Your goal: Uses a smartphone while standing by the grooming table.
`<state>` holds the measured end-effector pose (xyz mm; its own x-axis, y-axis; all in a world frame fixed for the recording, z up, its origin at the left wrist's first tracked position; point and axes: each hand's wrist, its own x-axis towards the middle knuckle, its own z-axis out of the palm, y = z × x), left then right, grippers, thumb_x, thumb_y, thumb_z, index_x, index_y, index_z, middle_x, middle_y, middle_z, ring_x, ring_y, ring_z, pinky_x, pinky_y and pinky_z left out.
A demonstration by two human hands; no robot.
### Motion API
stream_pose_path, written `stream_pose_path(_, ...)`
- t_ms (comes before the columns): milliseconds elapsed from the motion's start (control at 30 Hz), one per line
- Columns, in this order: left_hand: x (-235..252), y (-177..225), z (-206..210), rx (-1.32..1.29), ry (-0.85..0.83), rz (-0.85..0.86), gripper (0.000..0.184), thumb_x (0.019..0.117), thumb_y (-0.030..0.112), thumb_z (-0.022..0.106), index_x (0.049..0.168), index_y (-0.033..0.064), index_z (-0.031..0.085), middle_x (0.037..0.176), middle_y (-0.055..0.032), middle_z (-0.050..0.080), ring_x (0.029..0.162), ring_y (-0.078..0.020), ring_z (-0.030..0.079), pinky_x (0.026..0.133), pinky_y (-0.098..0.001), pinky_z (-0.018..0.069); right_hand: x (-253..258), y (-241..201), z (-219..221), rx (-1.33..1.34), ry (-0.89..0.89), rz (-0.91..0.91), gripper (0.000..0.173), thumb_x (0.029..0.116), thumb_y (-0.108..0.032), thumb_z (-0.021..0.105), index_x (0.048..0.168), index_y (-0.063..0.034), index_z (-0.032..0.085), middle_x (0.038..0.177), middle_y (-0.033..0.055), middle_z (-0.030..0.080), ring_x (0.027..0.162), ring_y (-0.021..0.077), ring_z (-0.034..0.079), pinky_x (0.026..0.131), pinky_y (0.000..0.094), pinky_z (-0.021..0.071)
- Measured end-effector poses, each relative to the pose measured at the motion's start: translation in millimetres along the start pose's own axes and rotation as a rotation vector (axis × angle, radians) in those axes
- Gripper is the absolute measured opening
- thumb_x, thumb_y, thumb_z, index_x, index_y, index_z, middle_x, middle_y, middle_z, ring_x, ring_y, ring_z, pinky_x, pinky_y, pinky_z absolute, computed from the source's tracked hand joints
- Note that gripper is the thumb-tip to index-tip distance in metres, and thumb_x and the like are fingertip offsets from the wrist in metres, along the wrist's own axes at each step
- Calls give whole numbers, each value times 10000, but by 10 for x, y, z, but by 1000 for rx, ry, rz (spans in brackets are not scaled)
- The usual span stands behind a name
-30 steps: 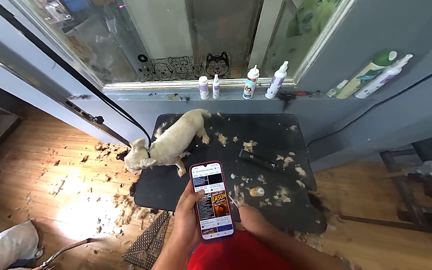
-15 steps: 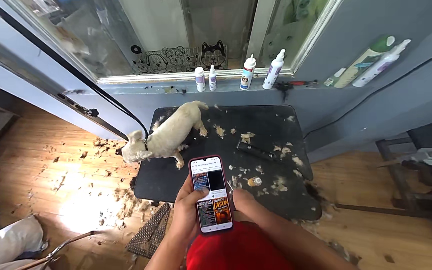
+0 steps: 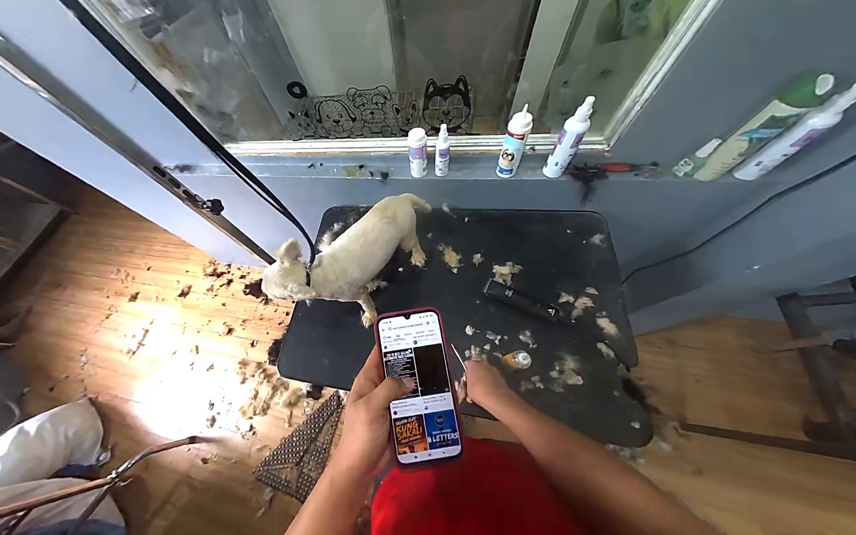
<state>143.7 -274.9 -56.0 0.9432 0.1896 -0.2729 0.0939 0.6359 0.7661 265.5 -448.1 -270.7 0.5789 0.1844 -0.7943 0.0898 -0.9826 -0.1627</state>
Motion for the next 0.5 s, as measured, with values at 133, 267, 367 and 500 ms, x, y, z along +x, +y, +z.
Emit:
stream_pose_path(133,-17,-1,-35,5,35,3,477,961,14,496,1435,28,448,1132,-285,676,986,-355,725,888,-526,605,0,37,-86,71,-9,28,425,864,-101,703,1243,61,601,1256,258,634,1056,374,699,868,524,593)
stream_pose_path(267,-4,18,-38,4,34,-8,476,964,19,501,1438,31,451,1138,-282,676,991,-351,724,894,-525,602,-191,-12,-337,377,119,-162,375,957,-290,693,1203,-9,662,1106,200,700,1029,339,695,922,538,564)
stream_pose_path(367,27,28,-57,-17,4,-6,495,951,24,523,1440,20,440,1146,-273,678,1002,-339,724,907,-517,603,-731,-210,-706,1024,193,-481,303,1060,-292,584,1151,-14,667,903,96,728,764,200,728,740,383,637)
stream_pose_path(500,118,-18,-87,-46,-78,-21,531,920,50,581,1435,27,449,1165,-272,671,1020,-335,719,912,-518,598,-1462,-406,-1181,1393,130,-823,453,1101,-352,384,1298,-35,641,1104,137,709,951,242,704,833,424,606)
